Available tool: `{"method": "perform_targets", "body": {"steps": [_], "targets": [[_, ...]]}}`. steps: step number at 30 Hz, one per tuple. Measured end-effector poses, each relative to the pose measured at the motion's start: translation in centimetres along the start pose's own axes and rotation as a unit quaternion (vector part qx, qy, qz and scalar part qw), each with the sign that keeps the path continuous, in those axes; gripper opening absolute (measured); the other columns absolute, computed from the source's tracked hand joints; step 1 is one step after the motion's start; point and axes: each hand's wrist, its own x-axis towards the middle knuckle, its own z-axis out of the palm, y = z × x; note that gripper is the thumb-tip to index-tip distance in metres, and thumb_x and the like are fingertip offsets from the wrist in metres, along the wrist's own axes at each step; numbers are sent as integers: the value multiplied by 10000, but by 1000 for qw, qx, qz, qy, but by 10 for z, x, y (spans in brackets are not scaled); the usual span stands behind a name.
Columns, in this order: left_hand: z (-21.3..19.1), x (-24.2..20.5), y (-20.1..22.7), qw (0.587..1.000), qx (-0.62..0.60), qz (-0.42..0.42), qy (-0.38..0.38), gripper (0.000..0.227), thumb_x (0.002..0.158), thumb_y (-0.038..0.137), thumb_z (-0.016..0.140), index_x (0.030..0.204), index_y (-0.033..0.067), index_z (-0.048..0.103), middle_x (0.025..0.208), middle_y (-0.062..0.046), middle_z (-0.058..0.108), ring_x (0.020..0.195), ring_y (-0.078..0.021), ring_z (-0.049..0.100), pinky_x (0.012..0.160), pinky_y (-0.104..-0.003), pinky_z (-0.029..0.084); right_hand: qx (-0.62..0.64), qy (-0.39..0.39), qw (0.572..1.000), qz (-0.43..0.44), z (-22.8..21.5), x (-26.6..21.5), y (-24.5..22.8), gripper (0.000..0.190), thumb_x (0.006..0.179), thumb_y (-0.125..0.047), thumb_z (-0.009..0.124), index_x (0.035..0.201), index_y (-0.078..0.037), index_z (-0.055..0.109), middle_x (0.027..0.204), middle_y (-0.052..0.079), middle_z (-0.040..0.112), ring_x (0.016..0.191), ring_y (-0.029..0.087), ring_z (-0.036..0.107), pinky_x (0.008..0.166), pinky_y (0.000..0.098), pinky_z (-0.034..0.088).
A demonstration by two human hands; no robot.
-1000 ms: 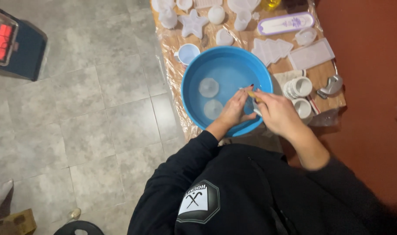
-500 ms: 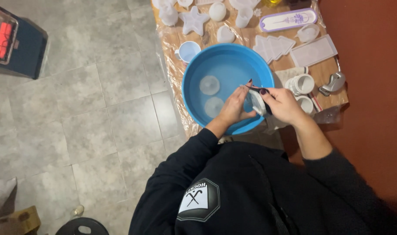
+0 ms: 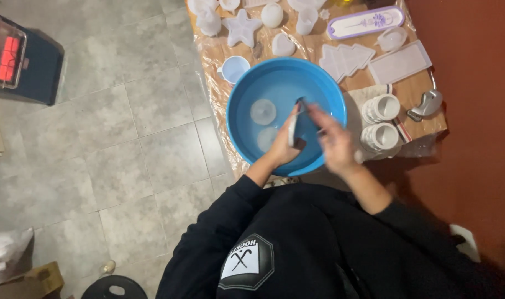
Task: Sanding and smoothing the edges of cast wax or resin objects using sandpaper and water.
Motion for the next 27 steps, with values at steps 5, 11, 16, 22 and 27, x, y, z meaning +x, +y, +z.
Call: {"method": "perform_targets", "body": {"steps": [5, 11, 16, 22, 27], "targets": [[-7, -15, -50, 998, 19, 66, -12, 837, 880, 118, 759, 1592, 70, 321, 1541, -245, 462, 1456, -388, 495, 1181, -436, 441, -48, -76, 994, -55, 31, 6, 1, 542, 936, 55, 592, 1469, -23, 537, 1547, 187, 508, 1461, 340, 490, 1227, 439, 387], [-15, -18, -25, 997, -36, 65, -14, 788, 853, 76, 735, 1528, 15, 334, 1513, -236, 463, 1430, -370, 463, 1173, -450, 397, -37, -76, 993, -83, 40, 15, -9, 537, 942, 93, 553, 1471, 7, 519, 1578, 193, 460, 1511, 370, 415, 1260, 463, 342], [-16, -21, -43, 999, -30, -7, -19, 786, 833, 82, 748, 1530, 45, 386, 1510, -206, 529, 1434, -326, 519, 1195, -415, 425, -6, -86, 996, -12, 41, 19, 0, 533, 947, 132, 536, 1468, 21, 520, 1579, 200, 469, 1499, 349, 438, 1224, 441, 390], [-20, -19, -47, 999, -42, 6, -31, 871, 856, 122, 735, 1611, 28, 312, 1650, -208, 417, 1557, -312, 411, 1272, -397, 359, -41, -68, 993, -89, 42, 22, 7, 479, 962, 92, 618, 1431, 3, 579, 1527, 184, 539, 1453, 335, 503, 1229, 443, 425], [-27, -13, -33, 997, 7, 69, -43, 895, 915, 146, 749, 1637, 41, 231, 1712, -214, 268, 1614, -353, 255, 1318, -441, 246, -90, -92, 979, -157, 40, 24, 11, 505, 918, 79, 625, 1416, -3, 591, 1493, 158, 575, 1411, 327, 553, 1212, 448, 457]]}}
